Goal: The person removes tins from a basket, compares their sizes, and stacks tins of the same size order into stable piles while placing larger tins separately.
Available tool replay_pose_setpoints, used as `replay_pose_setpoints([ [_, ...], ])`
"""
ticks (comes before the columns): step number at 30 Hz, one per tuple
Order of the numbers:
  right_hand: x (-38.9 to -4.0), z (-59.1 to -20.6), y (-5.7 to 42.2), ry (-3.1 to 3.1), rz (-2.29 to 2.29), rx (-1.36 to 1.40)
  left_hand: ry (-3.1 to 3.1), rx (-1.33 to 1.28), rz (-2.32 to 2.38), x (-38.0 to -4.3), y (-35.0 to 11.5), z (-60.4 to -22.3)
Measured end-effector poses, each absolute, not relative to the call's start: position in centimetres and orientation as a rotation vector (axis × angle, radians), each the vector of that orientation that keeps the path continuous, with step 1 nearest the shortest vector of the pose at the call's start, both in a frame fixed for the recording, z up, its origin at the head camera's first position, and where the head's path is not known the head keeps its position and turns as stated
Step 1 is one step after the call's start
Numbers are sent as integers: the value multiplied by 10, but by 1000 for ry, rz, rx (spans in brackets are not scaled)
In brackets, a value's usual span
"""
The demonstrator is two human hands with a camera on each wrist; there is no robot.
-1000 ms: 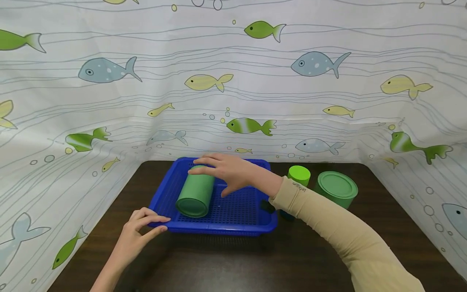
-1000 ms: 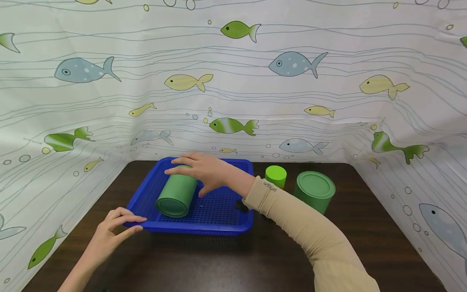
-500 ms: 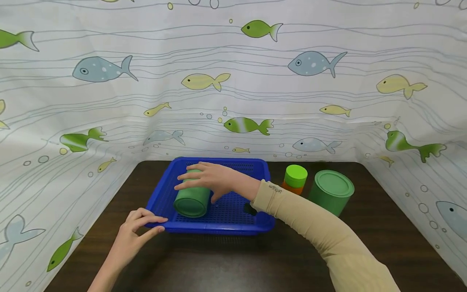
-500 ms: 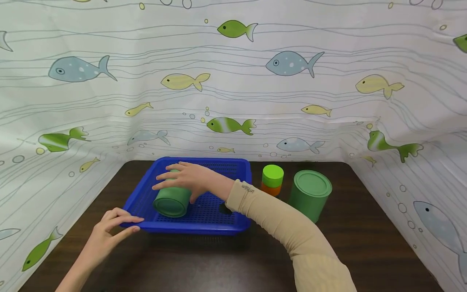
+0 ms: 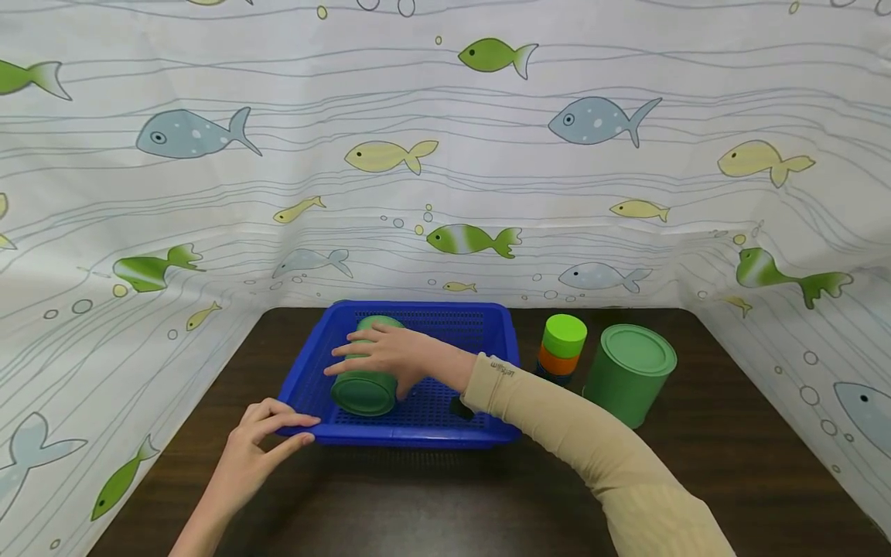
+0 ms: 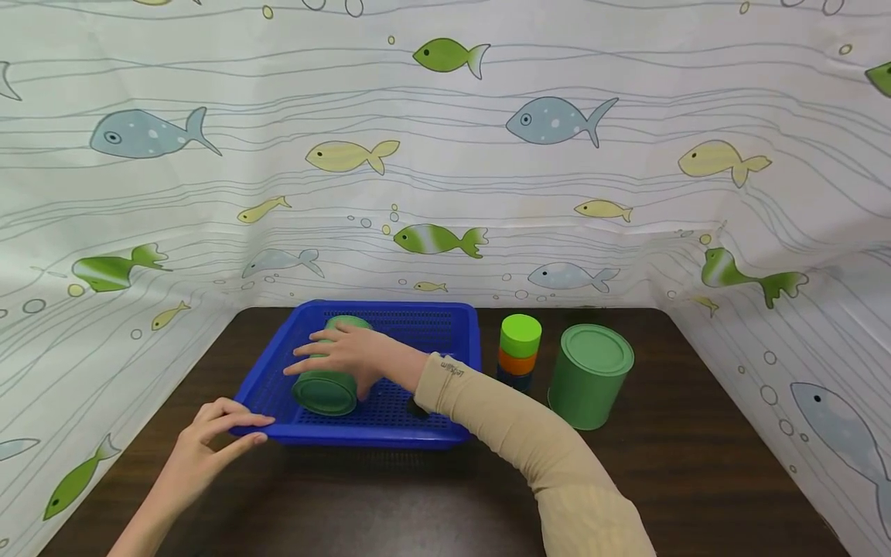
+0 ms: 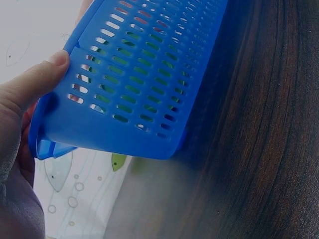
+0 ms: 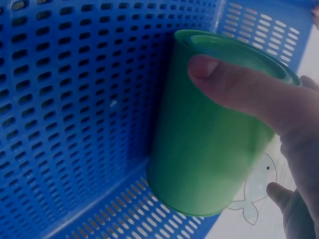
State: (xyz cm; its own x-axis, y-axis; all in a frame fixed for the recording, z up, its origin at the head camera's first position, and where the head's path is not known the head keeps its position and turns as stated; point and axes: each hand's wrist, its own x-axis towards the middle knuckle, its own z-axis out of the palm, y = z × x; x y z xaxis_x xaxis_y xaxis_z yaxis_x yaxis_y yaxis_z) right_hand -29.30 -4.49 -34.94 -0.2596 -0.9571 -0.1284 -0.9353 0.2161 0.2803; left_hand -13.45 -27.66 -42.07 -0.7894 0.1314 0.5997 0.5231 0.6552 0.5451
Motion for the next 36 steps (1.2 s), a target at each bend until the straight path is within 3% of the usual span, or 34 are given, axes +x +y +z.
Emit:
replay_pose_setpoints([
  [19, -302, -375, -54, -2374, -467, 1898, -2363, -496, -1021, -133, -275, -420],
  [36, -292, -370, -62, -2431, -513, 1870, -2354, -511, -1014, -134, -276, -421],
])
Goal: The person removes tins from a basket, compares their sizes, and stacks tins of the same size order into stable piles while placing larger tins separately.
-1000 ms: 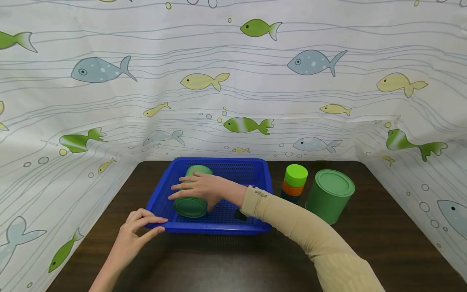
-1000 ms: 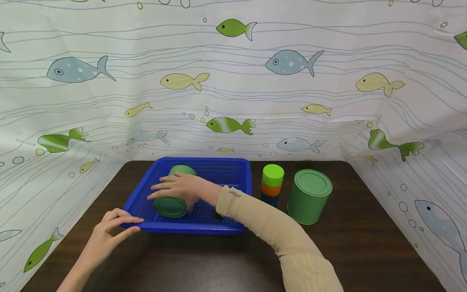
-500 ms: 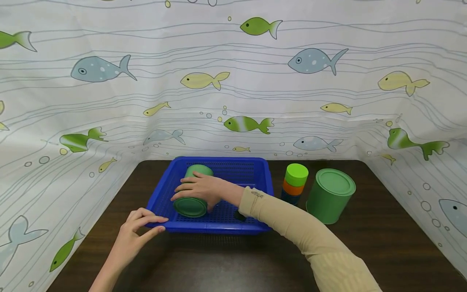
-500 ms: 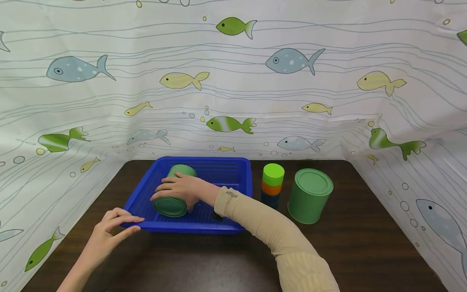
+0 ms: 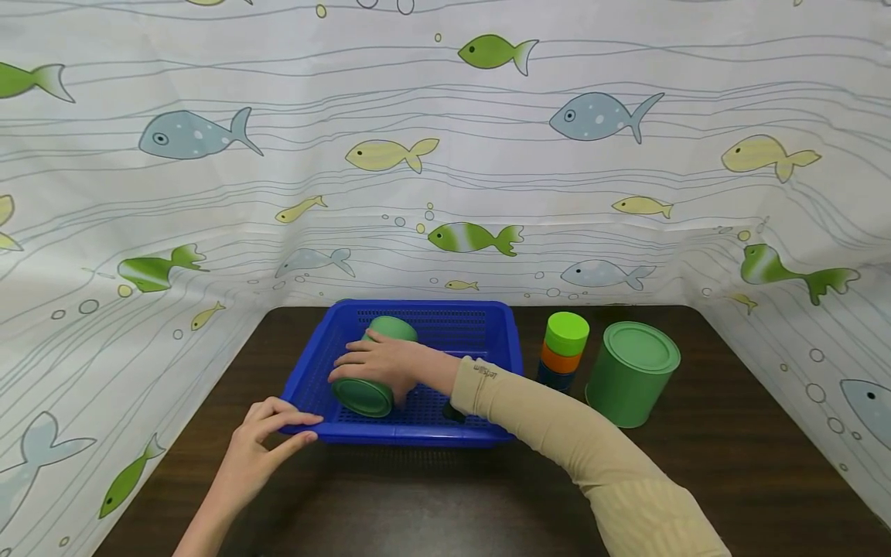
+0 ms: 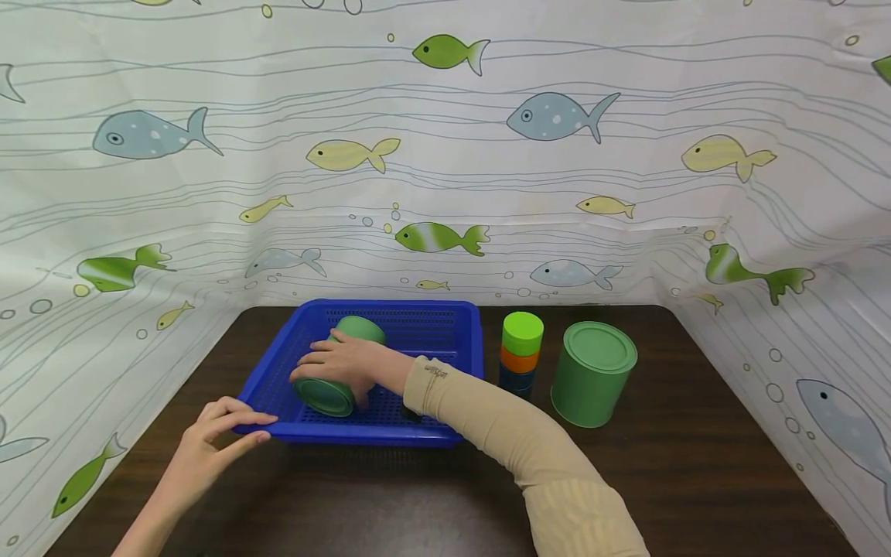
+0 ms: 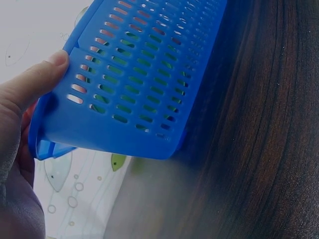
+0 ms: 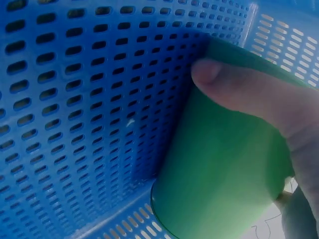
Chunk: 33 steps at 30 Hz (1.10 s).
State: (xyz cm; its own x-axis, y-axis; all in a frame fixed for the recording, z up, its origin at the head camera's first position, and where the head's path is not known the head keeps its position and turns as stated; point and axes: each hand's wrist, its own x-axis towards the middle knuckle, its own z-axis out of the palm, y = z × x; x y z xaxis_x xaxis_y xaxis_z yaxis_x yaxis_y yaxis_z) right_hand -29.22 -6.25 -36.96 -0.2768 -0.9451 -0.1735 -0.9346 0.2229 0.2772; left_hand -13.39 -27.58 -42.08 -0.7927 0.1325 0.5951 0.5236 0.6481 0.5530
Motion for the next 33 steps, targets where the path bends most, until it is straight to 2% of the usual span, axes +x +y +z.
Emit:
replay_pose_setpoints([
  [12, -301, -367, -57, -2471, -373, 1853, -2435, -479, -1038, -132, -277, -418],
  [23, -309, -350, -34, -2492, 338, 1844, -2417, -480, -1035, -132, -276, -418],
  [33, -318, -328, -3, -2452, 933, 1697, -2421, -469, -1044, -130, -276, -417],
])
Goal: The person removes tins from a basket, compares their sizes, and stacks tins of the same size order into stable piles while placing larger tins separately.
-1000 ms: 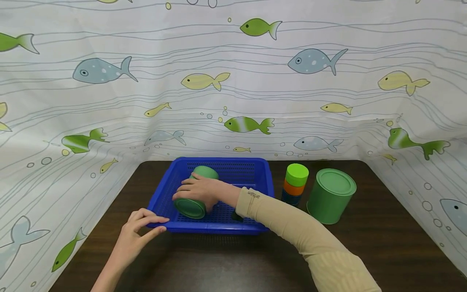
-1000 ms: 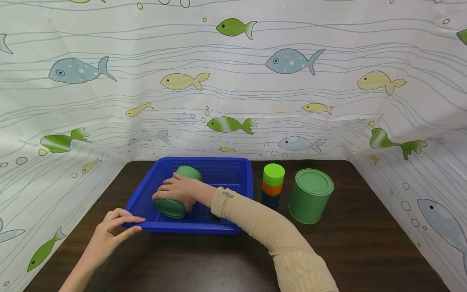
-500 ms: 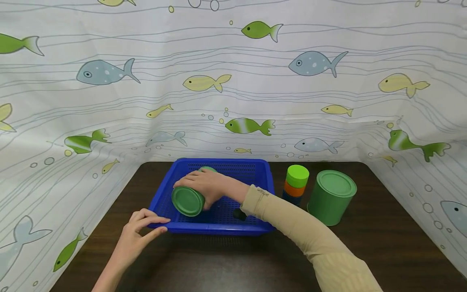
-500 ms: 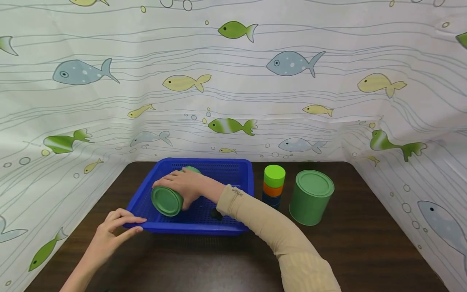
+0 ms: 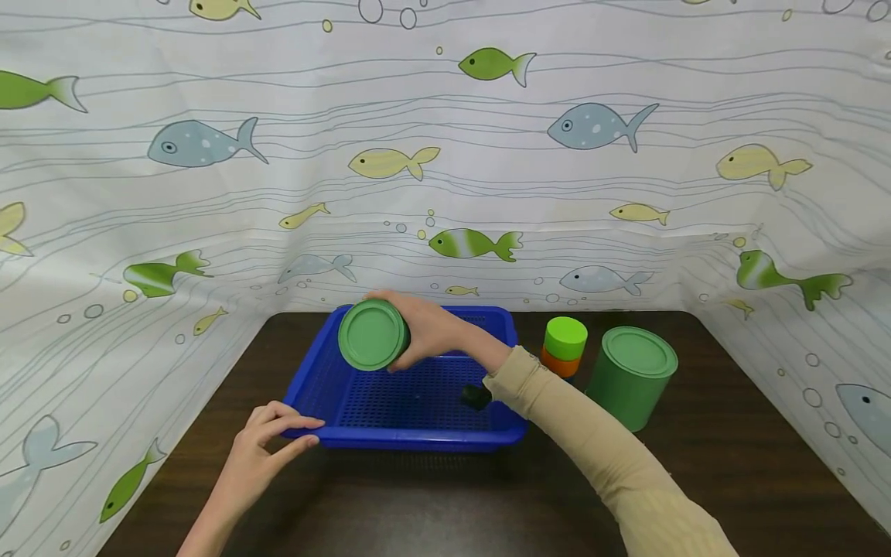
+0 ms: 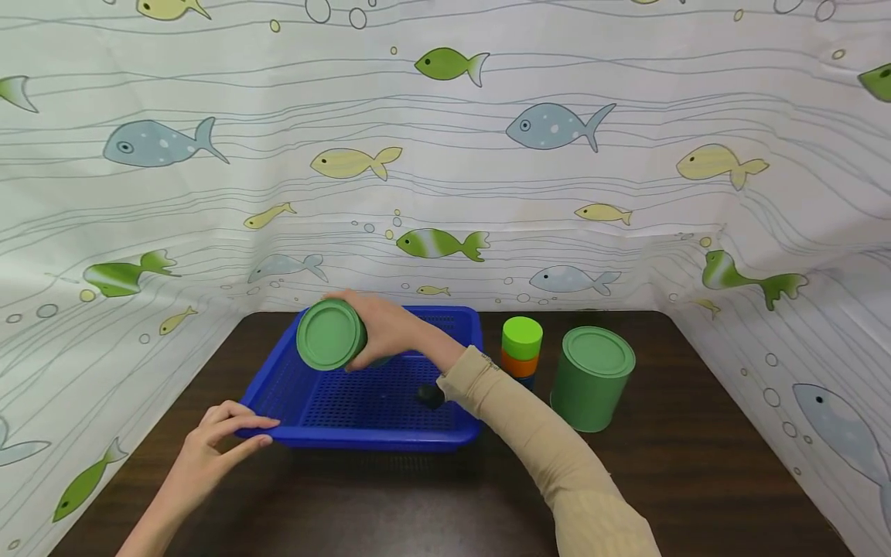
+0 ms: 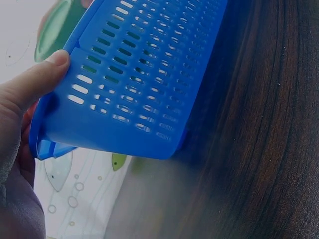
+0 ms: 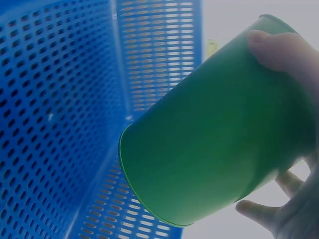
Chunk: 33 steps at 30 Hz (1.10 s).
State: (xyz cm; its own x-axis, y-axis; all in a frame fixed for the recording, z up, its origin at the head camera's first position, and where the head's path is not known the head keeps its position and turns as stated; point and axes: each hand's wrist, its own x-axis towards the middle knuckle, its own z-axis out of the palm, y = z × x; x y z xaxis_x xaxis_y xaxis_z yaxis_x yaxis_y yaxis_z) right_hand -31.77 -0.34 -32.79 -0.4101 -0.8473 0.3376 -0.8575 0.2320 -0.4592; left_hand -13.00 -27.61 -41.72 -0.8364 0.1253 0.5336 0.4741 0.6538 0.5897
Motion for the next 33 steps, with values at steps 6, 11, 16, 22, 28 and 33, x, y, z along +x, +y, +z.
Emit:
replay_pose_setpoints([
  [6, -313, -318, 10, -2367, 1271, 1645, -2417, -478, -1034, -131, -277, -418],
  [11, -302, -308, 18, -2292, 1463, 1606, -2415, -478, -1025, -132, -277, -418],
  [16, -292, -300, 27, -2282, 1573, 1534, -2399, -506, -1003, -134, -277, -418],
  [22, -283, -294, 37, -2307, 1623, 1445, -2373, -530, -987, -133, -277, -418],
  [28, -275, -288, 46, -2277, 1679, 1370, -2394, -506, -997, -133, -277, -418],
  [33, -269, -279, 55, -2247, 1700, 1267, -2384, -510, -989, -133, -277, -421],
])
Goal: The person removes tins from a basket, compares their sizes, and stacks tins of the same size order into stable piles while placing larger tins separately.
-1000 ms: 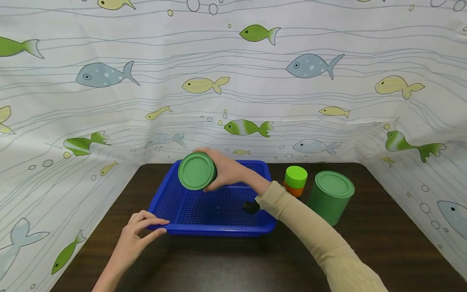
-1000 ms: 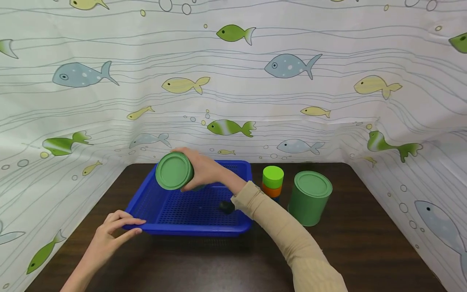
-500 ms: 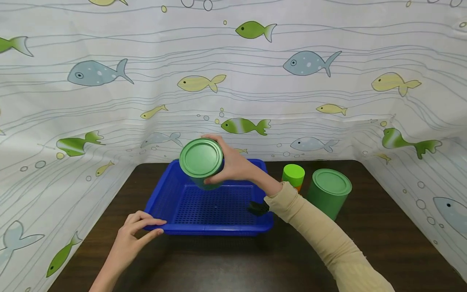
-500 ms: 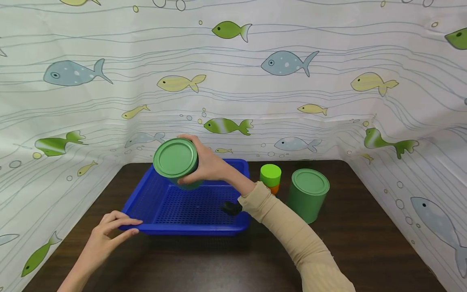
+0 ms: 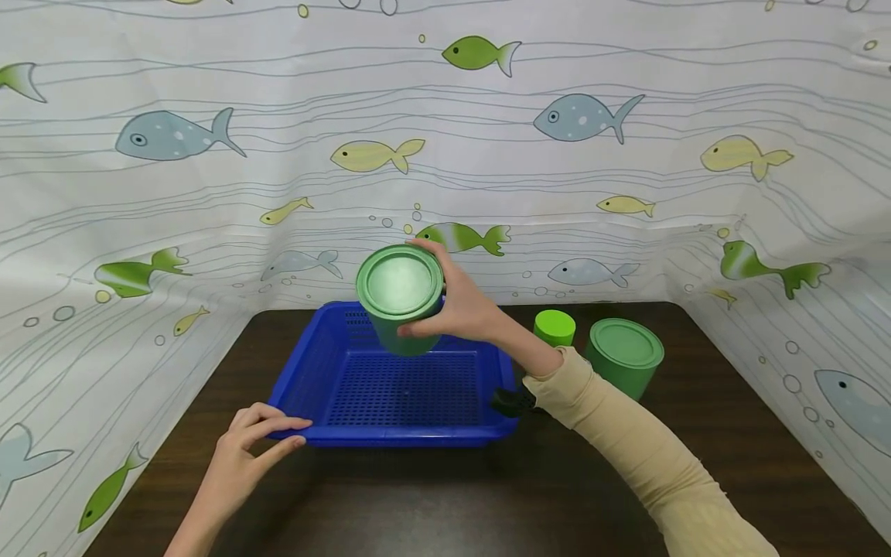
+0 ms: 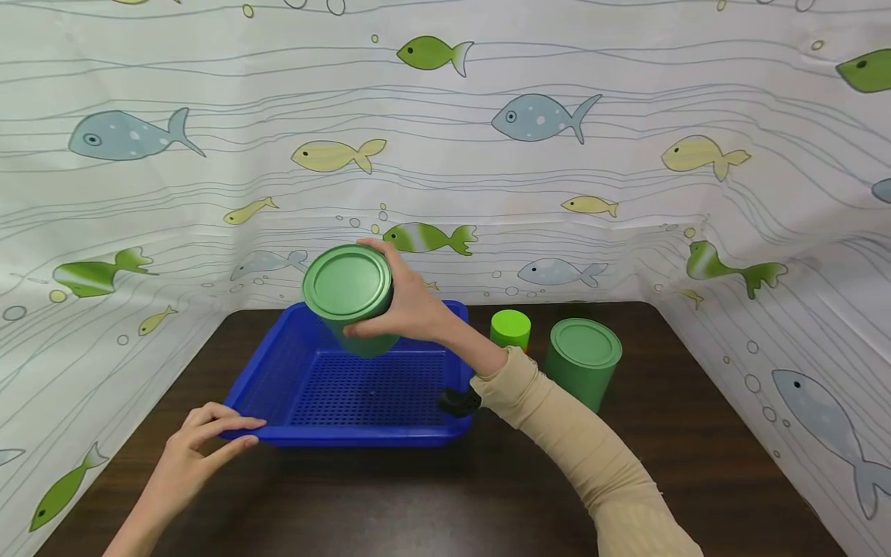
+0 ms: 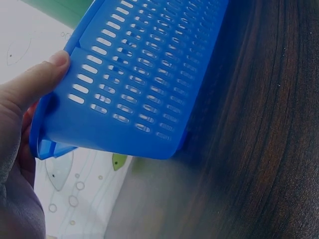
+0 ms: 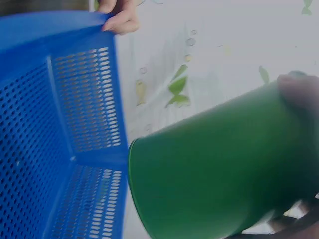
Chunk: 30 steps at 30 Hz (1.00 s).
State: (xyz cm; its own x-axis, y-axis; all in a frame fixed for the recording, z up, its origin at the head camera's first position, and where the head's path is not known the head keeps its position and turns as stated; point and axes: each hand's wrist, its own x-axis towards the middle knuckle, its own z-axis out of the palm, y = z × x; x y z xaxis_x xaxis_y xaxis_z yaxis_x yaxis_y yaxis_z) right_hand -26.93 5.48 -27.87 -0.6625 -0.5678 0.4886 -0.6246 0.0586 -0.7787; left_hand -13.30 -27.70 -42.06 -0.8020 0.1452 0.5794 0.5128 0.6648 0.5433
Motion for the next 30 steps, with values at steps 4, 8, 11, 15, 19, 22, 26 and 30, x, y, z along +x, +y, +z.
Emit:
replay_pose_setpoints([
  [4, -266, -269, 62, -2212, 1699, 1209, -2391, -499, -990, -133, -277, -421],
  [8, -262, -259, 71, -2194, 1704, 1147, -2399, -504, -994, -134, -276, -420],
  [11, -258, -251, 80, -2183, 1722, 1109, -2394, -519, -977, -135, -276, -419],
  [15, -254, -241, 94, -2142, 1753, 1094, -2389, -530, -945, -136, -277, -419],
  [19, -251, -230, 111, -2109, 1735, 1075, -2386, -535, -930, -135, -277, -419],
  [22, -249, -222, 125, -2075, 1742, 1051, -2378, -537, -934, -135, -276, -419],
  [26, -244, -212, 144, -2040, 1754, 987, -2378, -530, -931, -134, -276, -416],
  [30, -240, -208, 168, -2038, 1726, 906, -2389, -520, -931, -133, -275, -414],
])
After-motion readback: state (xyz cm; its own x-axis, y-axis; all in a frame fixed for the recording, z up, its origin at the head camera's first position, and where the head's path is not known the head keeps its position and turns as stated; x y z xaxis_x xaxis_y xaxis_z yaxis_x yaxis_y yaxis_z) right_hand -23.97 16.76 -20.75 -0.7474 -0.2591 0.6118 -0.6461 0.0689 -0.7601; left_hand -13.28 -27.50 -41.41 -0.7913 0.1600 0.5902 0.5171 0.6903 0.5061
